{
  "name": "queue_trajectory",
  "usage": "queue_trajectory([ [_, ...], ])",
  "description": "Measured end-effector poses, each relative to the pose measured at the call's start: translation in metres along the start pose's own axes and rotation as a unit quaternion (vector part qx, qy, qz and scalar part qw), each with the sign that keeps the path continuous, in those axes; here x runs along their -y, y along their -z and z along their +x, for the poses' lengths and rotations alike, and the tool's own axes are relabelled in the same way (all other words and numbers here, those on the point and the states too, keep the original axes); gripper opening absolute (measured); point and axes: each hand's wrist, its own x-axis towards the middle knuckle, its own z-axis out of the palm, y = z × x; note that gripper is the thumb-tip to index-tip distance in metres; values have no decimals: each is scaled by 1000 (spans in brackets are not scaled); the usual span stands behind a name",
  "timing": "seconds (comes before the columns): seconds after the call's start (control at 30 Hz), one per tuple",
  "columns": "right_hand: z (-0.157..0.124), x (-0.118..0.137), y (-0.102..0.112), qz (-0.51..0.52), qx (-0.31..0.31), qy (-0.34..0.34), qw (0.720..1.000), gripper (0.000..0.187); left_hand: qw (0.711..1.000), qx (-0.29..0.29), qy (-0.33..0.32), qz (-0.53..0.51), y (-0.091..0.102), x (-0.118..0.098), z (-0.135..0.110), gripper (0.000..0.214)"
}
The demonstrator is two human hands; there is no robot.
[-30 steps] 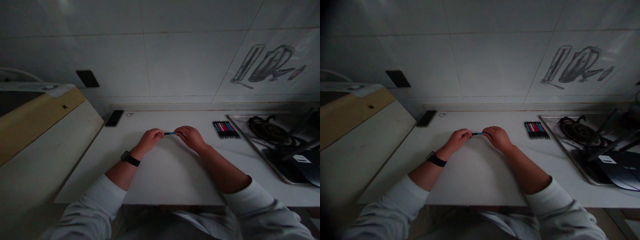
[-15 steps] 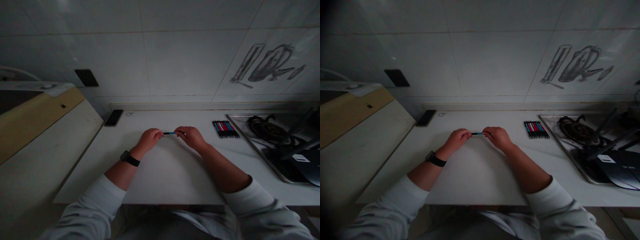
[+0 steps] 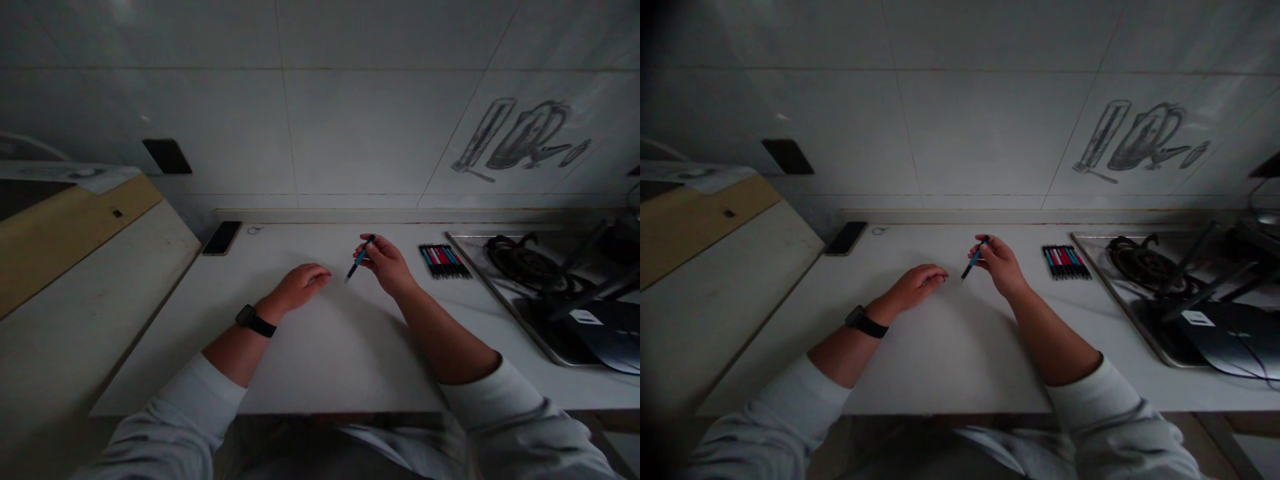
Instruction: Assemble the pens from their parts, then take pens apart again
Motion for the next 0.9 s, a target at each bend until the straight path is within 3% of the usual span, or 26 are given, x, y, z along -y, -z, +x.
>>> queue_trajectory([
  [0.1, 7, -2, 13, -30, -61, 27, 997, 53, 1000, -9, 15, -5, -1, 5, -1, 36],
  [0.2, 12, -4, 23, -66, -87, 60, 992, 48, 1000, -9, 20, -6, -2, 8, -1, 37],
  [0.53, 14, 4, 30, -79, -98, 79, 989, 45, 1000, 4, 12, 8, -2, 8, -1, 36],
  [0.9, 12, 13, 30, -27, -105, 80, 991, 42, 999, 23, -3, 33, -3, 9, 1, 38],
])
